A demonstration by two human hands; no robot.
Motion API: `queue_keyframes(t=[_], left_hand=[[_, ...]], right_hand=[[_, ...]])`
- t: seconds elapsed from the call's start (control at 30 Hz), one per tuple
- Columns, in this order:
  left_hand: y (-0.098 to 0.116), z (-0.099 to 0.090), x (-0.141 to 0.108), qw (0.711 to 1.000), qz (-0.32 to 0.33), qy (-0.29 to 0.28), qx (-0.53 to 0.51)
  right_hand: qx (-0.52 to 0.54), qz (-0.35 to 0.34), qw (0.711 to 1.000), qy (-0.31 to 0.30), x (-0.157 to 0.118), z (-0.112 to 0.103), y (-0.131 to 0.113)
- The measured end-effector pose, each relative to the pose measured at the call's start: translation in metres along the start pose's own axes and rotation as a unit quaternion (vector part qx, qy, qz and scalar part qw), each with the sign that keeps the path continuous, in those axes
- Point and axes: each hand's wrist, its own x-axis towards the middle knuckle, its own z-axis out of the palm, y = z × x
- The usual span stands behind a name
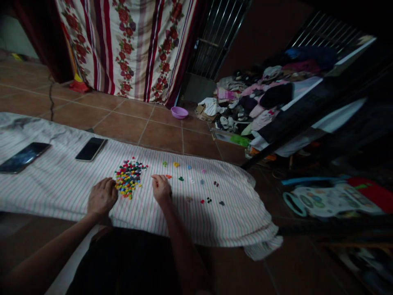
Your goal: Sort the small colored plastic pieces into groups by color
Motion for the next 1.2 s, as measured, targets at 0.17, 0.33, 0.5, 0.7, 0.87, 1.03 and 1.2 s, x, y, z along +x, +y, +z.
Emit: queue_keyframes(t=[0.17, 0.33, 0.5, 0.7, 0.87, 1.03, 1.2], left_hand=[[0.001, 0.000, 0.000, 1.000, -0.008, -0.006, -0.015], [0.003, -0.001, 0.001, 1.000, -0.011, 0.000, -0.018], [0.002, 0.001, 0.000, 1.000, 0.000, 0.012, 0.000], [0.002, 0.001, 0.001, 1.000, 0.002, 0.022, 0.008], [0.002, 0.001, 0.000, 1.000, 0.003, 0.024, 0.005], [0.002, 0.001, 0.000, 1.000, 0.002, 0.018, 0.004], [0.002, 0.000, 0.000, 1.000, 0.000, 0.016, 0.003]], right_hand=[[-0.005, -0.012, 0.999, -0.051, 0.009, 0.031, -0.018], [-0.033, -0.024, 0.995, -0.089, 0.018, 0.048, -0.022], [-0.071, -0.021, 0.991, -0.109, 0.020, 0.053, -0.021], [-0.100, -0.003, 0.990, -0.098, 0.019, 0.053, -0.024], [-0.092, 0.010, 0.992, -0.087, 0.020, 0.055, -0.022], [-0.057, 0.026, 0.997, -0.043, 0.015, 0.057, -0.019], [-0.014, 0.029, 0.999, -0.007, 0.012, 0.059, -0.015]])
